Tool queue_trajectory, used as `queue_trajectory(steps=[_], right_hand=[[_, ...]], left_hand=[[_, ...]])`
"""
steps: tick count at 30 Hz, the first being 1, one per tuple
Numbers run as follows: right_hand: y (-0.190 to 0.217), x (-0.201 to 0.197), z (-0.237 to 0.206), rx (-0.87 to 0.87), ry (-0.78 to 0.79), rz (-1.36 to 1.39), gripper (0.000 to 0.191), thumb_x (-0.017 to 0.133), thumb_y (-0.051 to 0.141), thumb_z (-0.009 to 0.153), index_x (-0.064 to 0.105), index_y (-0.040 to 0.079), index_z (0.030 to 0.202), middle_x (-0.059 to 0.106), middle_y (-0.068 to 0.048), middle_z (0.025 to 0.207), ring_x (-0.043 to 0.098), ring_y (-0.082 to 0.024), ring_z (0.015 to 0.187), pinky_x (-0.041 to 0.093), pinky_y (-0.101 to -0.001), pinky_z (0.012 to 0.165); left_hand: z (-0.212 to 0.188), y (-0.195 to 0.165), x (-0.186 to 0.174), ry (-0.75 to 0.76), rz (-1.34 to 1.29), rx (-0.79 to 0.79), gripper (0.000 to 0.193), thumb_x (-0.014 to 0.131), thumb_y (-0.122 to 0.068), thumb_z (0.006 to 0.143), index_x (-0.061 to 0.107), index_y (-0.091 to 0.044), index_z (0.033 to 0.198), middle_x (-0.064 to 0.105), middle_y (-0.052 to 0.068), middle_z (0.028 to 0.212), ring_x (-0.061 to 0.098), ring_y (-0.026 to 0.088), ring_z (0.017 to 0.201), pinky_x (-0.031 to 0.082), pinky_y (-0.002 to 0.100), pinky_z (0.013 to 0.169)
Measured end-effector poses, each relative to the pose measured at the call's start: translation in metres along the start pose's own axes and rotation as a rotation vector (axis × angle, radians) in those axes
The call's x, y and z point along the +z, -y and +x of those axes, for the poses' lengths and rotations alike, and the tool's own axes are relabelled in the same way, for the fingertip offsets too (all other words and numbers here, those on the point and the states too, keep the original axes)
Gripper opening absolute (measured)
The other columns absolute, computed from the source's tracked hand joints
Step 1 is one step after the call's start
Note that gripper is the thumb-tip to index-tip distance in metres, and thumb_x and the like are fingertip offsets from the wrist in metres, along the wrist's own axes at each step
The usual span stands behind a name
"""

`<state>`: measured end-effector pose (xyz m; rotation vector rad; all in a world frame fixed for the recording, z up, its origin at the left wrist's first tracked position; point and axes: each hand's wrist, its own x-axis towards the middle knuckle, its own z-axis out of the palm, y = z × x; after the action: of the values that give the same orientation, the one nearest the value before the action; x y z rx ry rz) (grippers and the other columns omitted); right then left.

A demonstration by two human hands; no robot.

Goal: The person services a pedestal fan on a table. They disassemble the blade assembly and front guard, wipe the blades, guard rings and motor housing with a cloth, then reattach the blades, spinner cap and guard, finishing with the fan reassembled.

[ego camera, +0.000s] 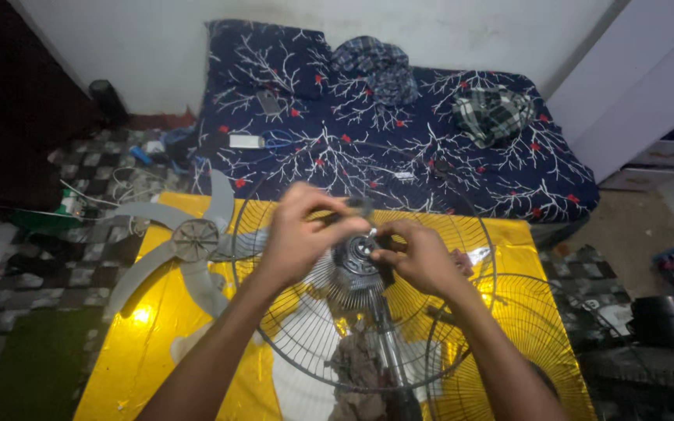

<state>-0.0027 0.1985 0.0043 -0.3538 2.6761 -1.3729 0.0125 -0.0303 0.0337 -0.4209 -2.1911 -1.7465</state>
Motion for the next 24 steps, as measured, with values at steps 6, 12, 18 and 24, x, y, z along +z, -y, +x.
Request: queue_trajectory(steps=[6, 12, 18, 24], right_hand=[[-0.001, -0.006, -0.004, 0.022, 0.011, -0.251, 0.045, 0.083, 0.008, 0.078, 0.069, 0.004, 0.12, 0.073, -0.013, 0.116, 0.07, -0.026, 0.109, 0.054, -0.04, 0.096], [-0.002, -0.003, -0.012, -0.016, 0.01, 0.148, 0.058, 0.072, -0.001, 0.077, 0.059, 0.005, 0.133, 0.063, -0.012, 0.135, 0.065, -0.025, 0.122, 0.054, -0.0356, 0.105], [-0.004, -0.006, -0.013, -0.115, 0.043, -0.064, 0.058, 0.071, -0.003, 0.077, 0.06, 0.004, 0.134, 0.062, -0.015, 0.134, 0.065, -0.029, 0.125, 0.052, -0.0373, 0.108], [-0.008, -0.003, -0.012, -0.128, 0.033, -0.022, 0.049, 0.071, -0.001, 0.079, 0.063, 0.002, 0.128, 0.061, -0.014, 0.136, 0.064, -0.029, 0.128, 0.047, -0.0381, 0.108]], left_hand=[[0.009, 0.019, 0.036, 0.316, 0.148, 0.128, 0.042, 0.097, -0.024, 0.066, 0.073, -0.003, 0.094, 0.061, 0.009, 0.11, 0.067, 0.021, 0.107, 0.06, 0.036, 0.09], [0.007, 0.035, 0.037, 0.451, 0.163, -0.065, 0.085, 0.092, -0.008, 0.06, 0.052, -0.006, 0.135, 0.061, 0.009, 0.118, 0.067, 0.025, 0.115, 0.054, 0.035, 0.101], [0.018, 0.034, 0.028, 0.57, 0.251, -0.026, 0.082, 0.091, -0.01, 0.062, 0.056, -0.008, 0.136, 0.064, 0.011, 0.128, 0.066, 0.026, 0.119, 0.054, 0.037, 0.102], [0.019, 0.033, 0.022, 0.595, 0.184, -0.145, 0.073, 0.09, -0.026, 0.069, 0.061, -0.011, 0.134, 0.067, 0.009, 0.127, 0.068, 0.024, 0.118, 0.054, 0.038, 0.101]])
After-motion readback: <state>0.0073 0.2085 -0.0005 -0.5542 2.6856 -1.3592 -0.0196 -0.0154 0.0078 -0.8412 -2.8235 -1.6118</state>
